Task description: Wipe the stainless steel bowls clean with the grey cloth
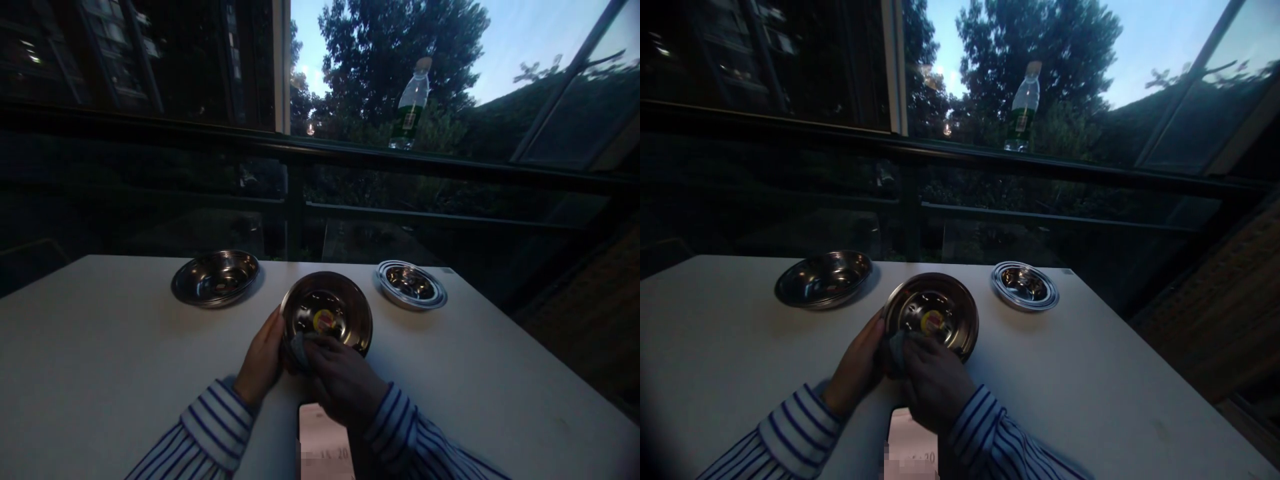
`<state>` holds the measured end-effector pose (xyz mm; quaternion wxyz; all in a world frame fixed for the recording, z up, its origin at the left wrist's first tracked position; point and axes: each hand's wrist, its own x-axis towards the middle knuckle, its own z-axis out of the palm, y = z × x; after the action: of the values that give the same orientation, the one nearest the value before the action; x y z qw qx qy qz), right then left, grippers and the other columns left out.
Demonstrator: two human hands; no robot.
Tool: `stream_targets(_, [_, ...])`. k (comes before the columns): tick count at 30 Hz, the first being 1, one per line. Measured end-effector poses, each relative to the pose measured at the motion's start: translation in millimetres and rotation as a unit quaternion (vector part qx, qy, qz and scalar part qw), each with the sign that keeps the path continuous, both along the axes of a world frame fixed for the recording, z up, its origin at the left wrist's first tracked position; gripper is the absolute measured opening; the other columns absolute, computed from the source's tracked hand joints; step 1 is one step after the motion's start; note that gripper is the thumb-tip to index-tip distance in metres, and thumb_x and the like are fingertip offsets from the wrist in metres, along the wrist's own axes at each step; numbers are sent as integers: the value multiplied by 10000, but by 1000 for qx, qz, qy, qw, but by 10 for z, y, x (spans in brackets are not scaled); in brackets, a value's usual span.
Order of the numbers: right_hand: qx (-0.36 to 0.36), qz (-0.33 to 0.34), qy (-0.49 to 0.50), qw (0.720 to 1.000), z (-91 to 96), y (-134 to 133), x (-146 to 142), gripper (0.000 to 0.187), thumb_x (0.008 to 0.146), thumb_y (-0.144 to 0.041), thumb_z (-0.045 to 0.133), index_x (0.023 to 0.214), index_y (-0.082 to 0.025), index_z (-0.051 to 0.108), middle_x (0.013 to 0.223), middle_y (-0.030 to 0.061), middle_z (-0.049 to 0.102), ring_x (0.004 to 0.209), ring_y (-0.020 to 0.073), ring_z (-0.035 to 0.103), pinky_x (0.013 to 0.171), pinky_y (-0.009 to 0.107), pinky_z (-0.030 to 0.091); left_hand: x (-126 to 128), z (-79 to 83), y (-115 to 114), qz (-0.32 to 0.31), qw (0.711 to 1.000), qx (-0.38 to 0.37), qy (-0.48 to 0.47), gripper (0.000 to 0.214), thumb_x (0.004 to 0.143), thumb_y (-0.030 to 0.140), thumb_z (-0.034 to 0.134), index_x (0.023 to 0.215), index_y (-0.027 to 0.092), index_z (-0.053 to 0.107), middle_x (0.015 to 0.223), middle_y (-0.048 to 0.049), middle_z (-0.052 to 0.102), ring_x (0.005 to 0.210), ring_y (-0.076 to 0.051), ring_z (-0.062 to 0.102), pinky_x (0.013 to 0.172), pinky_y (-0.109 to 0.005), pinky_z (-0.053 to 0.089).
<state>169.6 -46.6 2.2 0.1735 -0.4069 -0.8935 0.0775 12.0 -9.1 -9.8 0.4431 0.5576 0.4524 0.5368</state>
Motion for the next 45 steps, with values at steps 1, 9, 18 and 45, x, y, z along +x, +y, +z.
stream_targets(1, [-7,-7,-15,1000,23,-16,24,488,768,-194,431,1248,-109,423,1198,100,542,1121,213,416,969,355,360,-6,5,3,7,1000,1,-10,519,821,473,413,1220,156,514,1185,-82,603,1167,-240,481,1009,-396,344])
stream_targets(9, [-17,-19,-36,999,74,-36,13,400,769,-193,432,1159,-126,491,1132,87,573,1107,216,418,953,356,360,2,-25,13,-1,999,-16,-30,474,813,467,430,1150,162,566,1061,-76,661,1036,-243,573,922,-392,423])
stream_targets(18, [-10,-6,-1,1000,81,13,-29,443,772,-179,440,1209,-111,456,1168,84,560,1126,212,399,1004,359,315,-13,20,3,-10,1000,-13,-14,474,822,452,422,1189,174,536,1203,-71,590,1150,-235,495,989,-367,362])
stream_targets(45, [-35,-16,-44,998,56,66,60,453,765,-163,418,1213,-147,478,1155,79,586,1147,215,416,957,361,364,-10,-49,32,-16,1000,-9,-10,499,837,451,398,1243,173,489,1238,-60,567,1137,-229,503,974,-358,369])
